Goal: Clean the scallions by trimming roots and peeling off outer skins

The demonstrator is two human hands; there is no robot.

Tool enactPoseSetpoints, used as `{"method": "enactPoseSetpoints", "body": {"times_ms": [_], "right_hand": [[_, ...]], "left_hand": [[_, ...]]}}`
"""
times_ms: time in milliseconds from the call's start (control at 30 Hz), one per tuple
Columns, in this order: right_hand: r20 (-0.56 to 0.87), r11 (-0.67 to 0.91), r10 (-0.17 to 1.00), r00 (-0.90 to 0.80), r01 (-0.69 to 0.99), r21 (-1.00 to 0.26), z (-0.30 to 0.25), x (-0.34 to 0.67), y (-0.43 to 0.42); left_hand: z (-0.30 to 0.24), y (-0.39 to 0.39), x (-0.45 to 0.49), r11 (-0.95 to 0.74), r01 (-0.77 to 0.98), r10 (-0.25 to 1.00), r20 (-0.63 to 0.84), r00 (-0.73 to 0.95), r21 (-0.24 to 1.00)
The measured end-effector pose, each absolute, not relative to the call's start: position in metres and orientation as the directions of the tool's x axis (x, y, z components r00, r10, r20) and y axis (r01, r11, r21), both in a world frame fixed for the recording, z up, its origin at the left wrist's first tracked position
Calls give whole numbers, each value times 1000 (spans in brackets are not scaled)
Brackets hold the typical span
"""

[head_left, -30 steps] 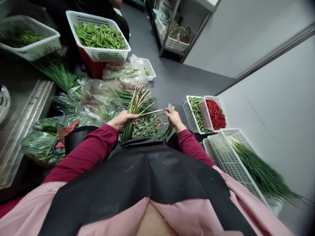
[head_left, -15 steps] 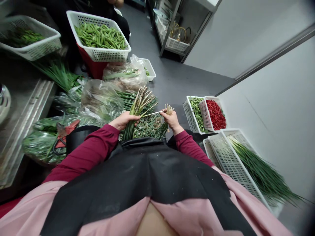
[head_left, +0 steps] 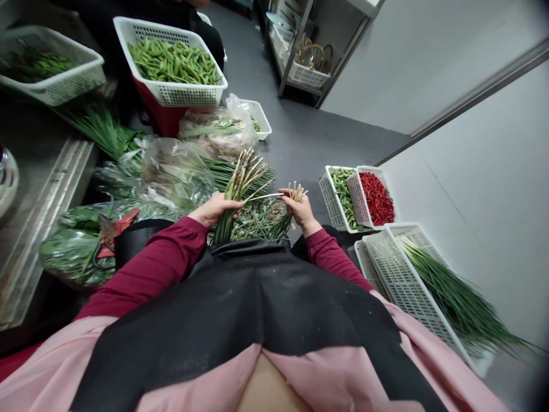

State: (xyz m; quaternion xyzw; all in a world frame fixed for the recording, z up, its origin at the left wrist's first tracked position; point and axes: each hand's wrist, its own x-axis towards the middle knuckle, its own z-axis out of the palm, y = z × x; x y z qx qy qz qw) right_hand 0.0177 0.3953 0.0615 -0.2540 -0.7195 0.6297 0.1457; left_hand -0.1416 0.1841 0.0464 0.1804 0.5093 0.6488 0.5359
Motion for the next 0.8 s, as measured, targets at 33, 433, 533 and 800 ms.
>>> {"method": "enactPoseSetpoints", "body": {"times_ms": [33, 433, 533, 800], "right_hand": [[-111, 92, 552, -826, 193, -977, 63, 18, 394], [87, 377, 558, -825, 159, -913, 72, 15, 389], [74, 347, 578, -813, 163, -923, 71, 15, 390], [-223, -52, 528, -820, 231, -972, 68, 21, 395]], "left_hand": [[46, 184, -142, 96, -507, 880, -311, -359, 857], [45, 184, -140, 110, -485, 907, -287, -309, 868], [47, 184, -139, 104, -483, 903, -286, -321, 870], [48, 182, -141, 95, -391, 900, -247, -359, 915]]}}
